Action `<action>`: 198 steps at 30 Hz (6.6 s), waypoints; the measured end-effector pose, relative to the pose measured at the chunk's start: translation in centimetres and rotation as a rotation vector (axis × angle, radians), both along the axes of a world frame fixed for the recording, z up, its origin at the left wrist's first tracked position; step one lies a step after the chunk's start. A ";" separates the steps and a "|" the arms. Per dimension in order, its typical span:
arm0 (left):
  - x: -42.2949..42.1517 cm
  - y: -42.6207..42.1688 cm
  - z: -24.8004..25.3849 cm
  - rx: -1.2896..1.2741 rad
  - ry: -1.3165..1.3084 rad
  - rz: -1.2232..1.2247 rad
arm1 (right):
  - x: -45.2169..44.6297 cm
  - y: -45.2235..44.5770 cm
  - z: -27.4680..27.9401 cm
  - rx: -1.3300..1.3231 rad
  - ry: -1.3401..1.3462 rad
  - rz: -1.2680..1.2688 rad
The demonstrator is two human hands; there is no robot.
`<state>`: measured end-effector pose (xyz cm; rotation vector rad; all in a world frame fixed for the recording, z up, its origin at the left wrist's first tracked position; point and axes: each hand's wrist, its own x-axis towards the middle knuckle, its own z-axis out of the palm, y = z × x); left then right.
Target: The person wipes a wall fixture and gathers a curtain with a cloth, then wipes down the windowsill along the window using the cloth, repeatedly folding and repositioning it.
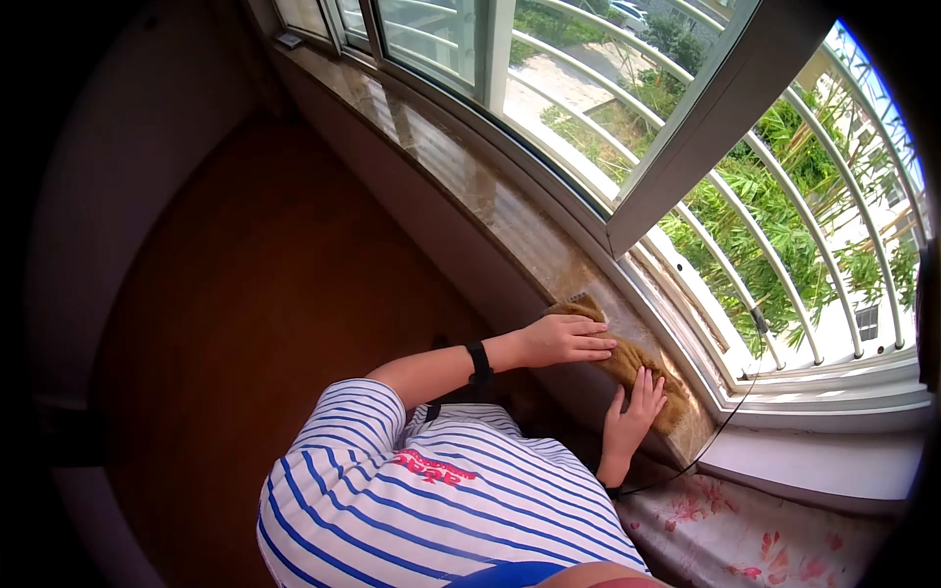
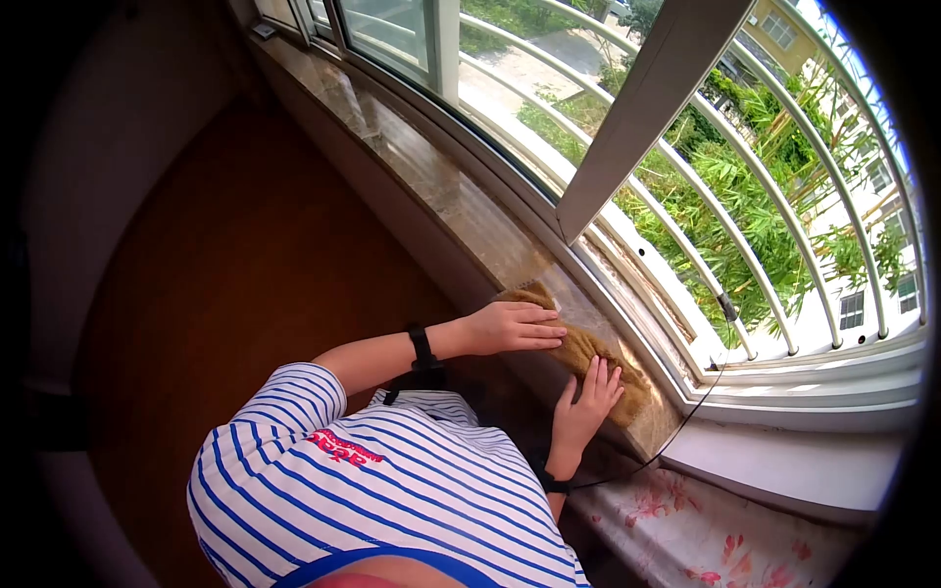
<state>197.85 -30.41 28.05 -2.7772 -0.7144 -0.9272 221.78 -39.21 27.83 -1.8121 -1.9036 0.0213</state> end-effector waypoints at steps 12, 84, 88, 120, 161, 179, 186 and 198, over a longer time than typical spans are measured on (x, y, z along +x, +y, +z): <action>-20.5 0.9 5.1 0.027 -0.205 0.456 | -12.0 7.0 5.9 -0.027 0.300 0.463; -114.0 42.4 -2.9 -0.255 -0.361 0.627 | -118.7 50.4 -3.1 0.021 -0.305 0.265; -117.8 45.5 -3.9 -0.306 -0.387 0.483 | -124.5 53.8 -3.4 -0.007 -0.269 0.214; -144.6 62.8 -5.2 -0.306 -0.164 0.304 | -150.3 69.2 -4.4 0.024 -0.193 0.066; -98.7 56.5 -3.6 -0.300 0.077 0.078 | -105.8 57.4 -1.7 0.217 0.170 -0.211; -86.9 52.6 -5.6 -0.446 0.076 0.422 | -92.4 55.5 -5.1 0.112 0.266 0.175; -71.0 46.1 -5.3 -0.481 0.055 0.377 | -77.5 49.2 -5.5 0.011 0.221 0.091; -43.3 33.8 -2.9 -0.391 0.089 0.050 | -53.0 31.2 -2.6 0.146 0.169 -0.163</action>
